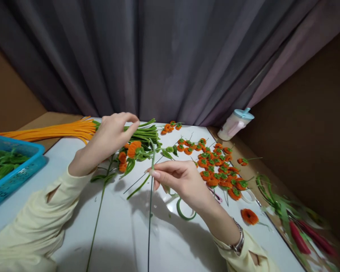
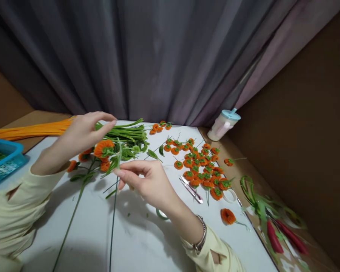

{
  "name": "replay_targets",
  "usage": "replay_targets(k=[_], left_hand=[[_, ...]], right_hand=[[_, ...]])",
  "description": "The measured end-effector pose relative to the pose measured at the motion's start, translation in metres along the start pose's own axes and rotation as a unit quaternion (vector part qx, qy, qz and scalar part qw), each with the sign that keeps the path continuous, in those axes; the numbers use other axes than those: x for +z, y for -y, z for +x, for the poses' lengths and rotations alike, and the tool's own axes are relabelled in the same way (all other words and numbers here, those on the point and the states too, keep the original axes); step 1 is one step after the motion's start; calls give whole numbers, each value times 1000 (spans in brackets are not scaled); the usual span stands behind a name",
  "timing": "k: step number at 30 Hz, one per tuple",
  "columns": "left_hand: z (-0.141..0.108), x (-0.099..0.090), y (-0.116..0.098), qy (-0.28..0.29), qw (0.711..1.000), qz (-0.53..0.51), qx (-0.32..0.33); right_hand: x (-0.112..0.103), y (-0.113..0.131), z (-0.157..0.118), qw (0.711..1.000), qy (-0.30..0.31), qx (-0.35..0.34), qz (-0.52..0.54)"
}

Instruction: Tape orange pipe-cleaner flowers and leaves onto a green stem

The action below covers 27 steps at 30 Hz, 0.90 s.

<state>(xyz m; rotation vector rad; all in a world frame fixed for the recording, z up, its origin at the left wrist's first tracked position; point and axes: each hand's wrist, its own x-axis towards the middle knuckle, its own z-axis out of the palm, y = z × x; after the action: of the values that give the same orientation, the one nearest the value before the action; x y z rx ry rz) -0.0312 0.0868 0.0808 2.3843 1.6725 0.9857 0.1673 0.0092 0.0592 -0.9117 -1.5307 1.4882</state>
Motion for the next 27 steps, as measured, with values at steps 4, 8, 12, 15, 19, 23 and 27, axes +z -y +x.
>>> replay_targets(k=[4,8,12,15,19,23,27], left_hand=[[-4,20,-10,50,991,81,98],[24,48,-11,144,982,-34,120],[49,86,-13,129,981,0,145],[44,117,-31,168,954,15,246],[28,150,-64,194,917,43,345],[17,164,-89,201,883,51,422],[7,170,-105,221,837,31,500]], right_hand=[[2,10,-6,1000,-1,-5,15],[1,19,-13,1000,1,-12,15],[0,22,-15,998,18,-14,51],[-2,24,-14,995,45,-6,88],[-7,27,-13,988,76,38,128],[-10,20,-13,977,128,34,170],[-12,13,-14,970,136,-1,201]])
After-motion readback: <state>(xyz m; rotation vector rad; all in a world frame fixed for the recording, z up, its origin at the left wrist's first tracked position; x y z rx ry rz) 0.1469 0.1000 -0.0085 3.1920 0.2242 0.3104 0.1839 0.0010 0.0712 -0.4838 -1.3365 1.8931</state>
